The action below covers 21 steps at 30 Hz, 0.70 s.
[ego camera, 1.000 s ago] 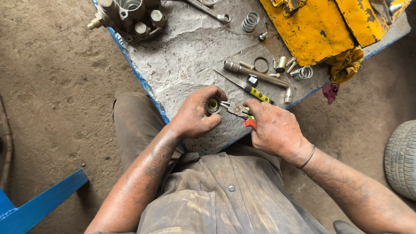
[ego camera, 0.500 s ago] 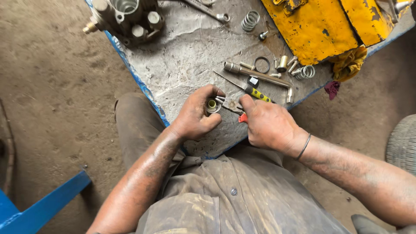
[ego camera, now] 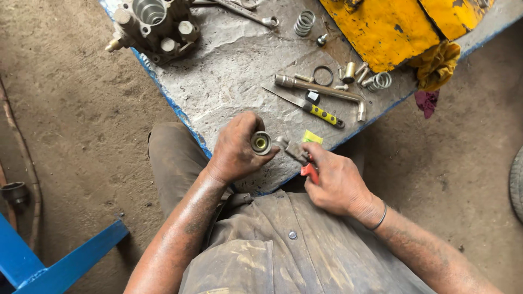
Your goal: The person assembles small mechanical components, including a cylindrical housing, springs, and a metal ring, using a yellow abrasive pad and pliers. They clean the parts, fit them together, and insert the assembly into a larger metal housing.
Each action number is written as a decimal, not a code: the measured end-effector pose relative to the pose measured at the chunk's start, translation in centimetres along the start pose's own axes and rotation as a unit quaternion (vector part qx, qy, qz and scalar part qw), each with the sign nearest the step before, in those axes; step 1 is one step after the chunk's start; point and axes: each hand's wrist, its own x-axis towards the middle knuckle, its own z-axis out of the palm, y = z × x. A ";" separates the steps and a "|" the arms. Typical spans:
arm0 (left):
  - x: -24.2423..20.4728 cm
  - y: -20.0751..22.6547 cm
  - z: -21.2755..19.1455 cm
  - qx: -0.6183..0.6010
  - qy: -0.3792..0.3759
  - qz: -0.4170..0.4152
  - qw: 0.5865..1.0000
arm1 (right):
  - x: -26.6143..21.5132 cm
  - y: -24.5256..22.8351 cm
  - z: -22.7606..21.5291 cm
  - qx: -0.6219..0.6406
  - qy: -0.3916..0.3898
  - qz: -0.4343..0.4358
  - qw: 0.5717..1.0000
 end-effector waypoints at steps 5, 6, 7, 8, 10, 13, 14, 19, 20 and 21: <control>-0.8 1.2 0.4 0.021 0.050 0.126 0.991 | -0.7 -0.7 -0.1 -0.019 -0.008 -0.016 1.000; -0.8 1.3 0.5 0.010 0.038 0.109 0.993 | -0.6 -0.8 -0.2 -0.023 -0.017 -0.010 1.000; -0.8 1.4 0.6 -0.001 0.027 0.091 0.995 | -0.5 -1.0 -0.4 -0.026 -0.022 -0.012 0.999; -1.0 1.5 0.8 -0.013 0.016 0.072 0.997 | -0.4 -1.1 -0.6 -0.029 -0.028 -0.014 0.999; -1.1 1.6 1.1 -0.005 0.006 0.033 0.999 | -0.2 -1.3 -0.6 -0.042 -0.041 -0.012 0.998; -1.3 1.6 1.0 -0.008 0.033 0.018 0.999 | 0.2 -1.6 -0.8 -0.061 -0.051 0.001 0.997; -1.3 1.6 1.0 -0.013 0.047 0.022 0.999 | 0.3 -1.7 -0.8 -0.062 -0.049 0.005 0.997; -0.9 1.3 0.9 -0.064 0.079 -0.020 0.995 | 0.5 -1.8 -0.6 -0.042 -0.001 -0.019 0.999; -0.9 1.3 1.0 -0.068 0.094 -0.041 0.992 | 0.6 -1.8 -0.5 -0.043 -0.006 -0.014 0.999; -0.9 1.4 1.0 -0.058 0.095 -0.045 0.993 | 0.6 -1.8 -0.4 -0.044 -0.011 -0.009 0.999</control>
